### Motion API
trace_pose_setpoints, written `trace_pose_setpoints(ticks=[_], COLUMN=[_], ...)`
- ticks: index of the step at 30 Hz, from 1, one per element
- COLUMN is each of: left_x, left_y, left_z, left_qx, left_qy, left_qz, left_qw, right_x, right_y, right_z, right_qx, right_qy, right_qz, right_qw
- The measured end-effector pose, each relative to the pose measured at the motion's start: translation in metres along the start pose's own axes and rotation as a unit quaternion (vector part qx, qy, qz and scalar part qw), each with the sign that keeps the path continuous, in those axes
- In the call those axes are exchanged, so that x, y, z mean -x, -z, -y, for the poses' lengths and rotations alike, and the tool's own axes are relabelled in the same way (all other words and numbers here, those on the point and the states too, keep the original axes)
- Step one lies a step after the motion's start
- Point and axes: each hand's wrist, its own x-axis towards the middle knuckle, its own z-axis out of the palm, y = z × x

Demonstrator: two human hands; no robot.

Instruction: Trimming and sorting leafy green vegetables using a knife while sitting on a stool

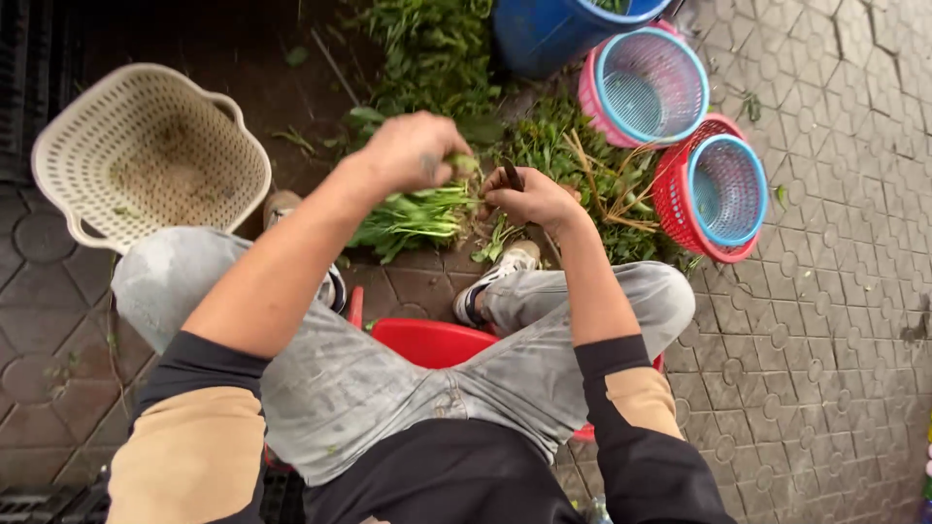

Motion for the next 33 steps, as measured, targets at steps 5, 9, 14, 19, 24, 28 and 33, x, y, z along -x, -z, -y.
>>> trace_pose_setpoints(ticks=[5,9,14,19,24,28,33], left_x=[-0.015,-0.015,-0.008,-0.019,-0.002,0.009,0.015], left_y=[-0.028,-0.032,-0.026,-0.034,-0.012,0.025,0.046], left_z=[0.011,0.026,0.023,0.023,-0.009,-0.022,-0.007], left_qx=[0.152,0.181,0.185,0.172,0.201,0.279,0.215], left_qy=[0.009,0.072,0.093,0.041,0.055,0.048,-0.145], left_qz=[0.048,0.033,0.051,0.099,0.130,0.084,-0.135], left_qw=[0.987,0.980,0.977,0.979,0.969,0.956,0.956], right_x=[-0.002,0.014,-0.020,-0.028,-0.045,-0.037,-0.094], right_y=[0.008,-0.028,-0.029,-0.027,0.027,0.005,-0.017], right_z=[-0.018,-0.018,-0.127,-0.099,-0.083,-0.042,-0.194], right_qx=[-0.172,-0.246,-0.304,-0.299,-0.598,-0.051,0.612], right_qy=[0.048,0.038,0.137,0.167,0.053,-0.198,-0.148], right_qz=[-0.050,-0.186,-0.156,-0.153,-0.359,-0.316,-0.020], right_qw=[0.983,0.951,0.930,0.927,0.715,0.927,0.776])
